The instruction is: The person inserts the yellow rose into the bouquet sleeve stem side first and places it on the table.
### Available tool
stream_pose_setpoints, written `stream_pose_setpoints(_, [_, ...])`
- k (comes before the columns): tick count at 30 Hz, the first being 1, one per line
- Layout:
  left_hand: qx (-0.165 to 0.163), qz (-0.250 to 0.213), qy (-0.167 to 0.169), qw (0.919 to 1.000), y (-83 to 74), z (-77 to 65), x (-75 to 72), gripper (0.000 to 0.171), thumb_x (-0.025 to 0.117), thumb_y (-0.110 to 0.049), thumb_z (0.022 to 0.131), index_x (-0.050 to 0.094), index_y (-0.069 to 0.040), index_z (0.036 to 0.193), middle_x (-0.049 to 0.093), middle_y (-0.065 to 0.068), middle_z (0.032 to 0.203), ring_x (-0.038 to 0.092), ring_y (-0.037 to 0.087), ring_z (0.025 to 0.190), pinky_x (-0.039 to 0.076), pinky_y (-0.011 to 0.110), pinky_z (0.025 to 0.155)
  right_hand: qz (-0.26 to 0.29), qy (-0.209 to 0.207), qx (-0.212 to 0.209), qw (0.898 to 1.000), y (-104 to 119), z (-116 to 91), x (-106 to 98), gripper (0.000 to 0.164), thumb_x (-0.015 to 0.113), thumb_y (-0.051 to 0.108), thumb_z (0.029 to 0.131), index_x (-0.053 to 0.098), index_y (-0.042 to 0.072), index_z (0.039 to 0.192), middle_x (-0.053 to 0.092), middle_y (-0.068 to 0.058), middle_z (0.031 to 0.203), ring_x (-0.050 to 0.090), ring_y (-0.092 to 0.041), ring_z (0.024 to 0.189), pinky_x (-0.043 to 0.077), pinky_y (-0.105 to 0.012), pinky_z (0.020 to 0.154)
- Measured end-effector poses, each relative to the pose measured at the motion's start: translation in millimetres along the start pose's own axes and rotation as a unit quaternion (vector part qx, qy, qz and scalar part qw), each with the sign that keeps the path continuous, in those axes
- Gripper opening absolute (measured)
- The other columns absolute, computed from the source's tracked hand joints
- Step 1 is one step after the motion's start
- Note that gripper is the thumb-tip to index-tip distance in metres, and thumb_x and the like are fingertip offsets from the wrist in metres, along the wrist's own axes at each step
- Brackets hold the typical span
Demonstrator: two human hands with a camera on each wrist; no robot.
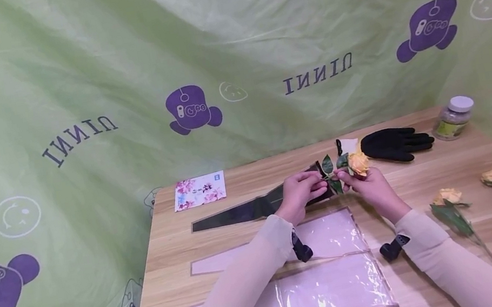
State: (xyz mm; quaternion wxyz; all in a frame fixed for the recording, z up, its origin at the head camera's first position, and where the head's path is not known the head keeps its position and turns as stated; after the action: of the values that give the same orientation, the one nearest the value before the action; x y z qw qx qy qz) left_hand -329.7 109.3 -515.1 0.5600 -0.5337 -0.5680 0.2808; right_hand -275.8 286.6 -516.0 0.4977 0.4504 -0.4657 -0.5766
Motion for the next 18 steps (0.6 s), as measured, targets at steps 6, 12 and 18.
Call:
stream_pose_setpoints(6, [0.0,0.006,-0.002,1.0,0.6,-0.1,-7.6,0.009,0.068,0.004,0.093,0.073,0.004,0.1,0.072,0.017,0.087,0.072,0.021,0.072,0.065,0.034,0.074,-0.007,0.005,0.009,1.0,1.6,-1.2,-2.0,0.045,0.065,0.03,0.102,0.061,-0.005,0.129,0.073,-0.007,0.11,0.066,-0.027,0.081,0.057,-0.035,0.077])
stream_pose_setpoints(12, [0.029,0.047,0.011,0.9984,-4.9,-3.6,-3.1,0.007,0.069,0.005,0.092,0.073,0.003,0.098,0.072,0.015,0.086,0.071,0.019,0.07,0.065,0.033,0.072,-0.019,0.027,-0.001,0.999,4.5,-0.1,3.0,0.042,0.062,0.028,0.103,0.061,-0.008,0.126,0.072,-0.015,0.103,0.065,-0.025,0.079,0.054,-0.034,0.071])
stream_pose_setpoints(18, [0.102,0.149,0.03,0.9831,-11.3,-8.3,0.0,0.005,0.07,0.004,0.092,0.074,0.002,0.096,0.07,0.009,0.081,0.071,0.018,0.067,0.065,0.031,0.066,-0.064,0.034,0.021,0.997,-2.3,0.4,9.5,0.044,0.064,0.033,0.102,0.063,-0.005,0.126,0.07,-0.019,0.101,0.066,-0.03,0.084,0.054,-0.034,0.073])
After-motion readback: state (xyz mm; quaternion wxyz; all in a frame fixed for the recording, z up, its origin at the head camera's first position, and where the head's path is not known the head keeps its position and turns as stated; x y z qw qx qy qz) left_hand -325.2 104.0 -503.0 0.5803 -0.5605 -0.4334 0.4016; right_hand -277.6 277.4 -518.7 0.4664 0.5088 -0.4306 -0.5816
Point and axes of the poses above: each hand's wrist, its own z-axis towards the middle knuckle, its own x-axis out of the palm, y = z × x, the point moved 5 cm from there along z, towards the middle knuckle
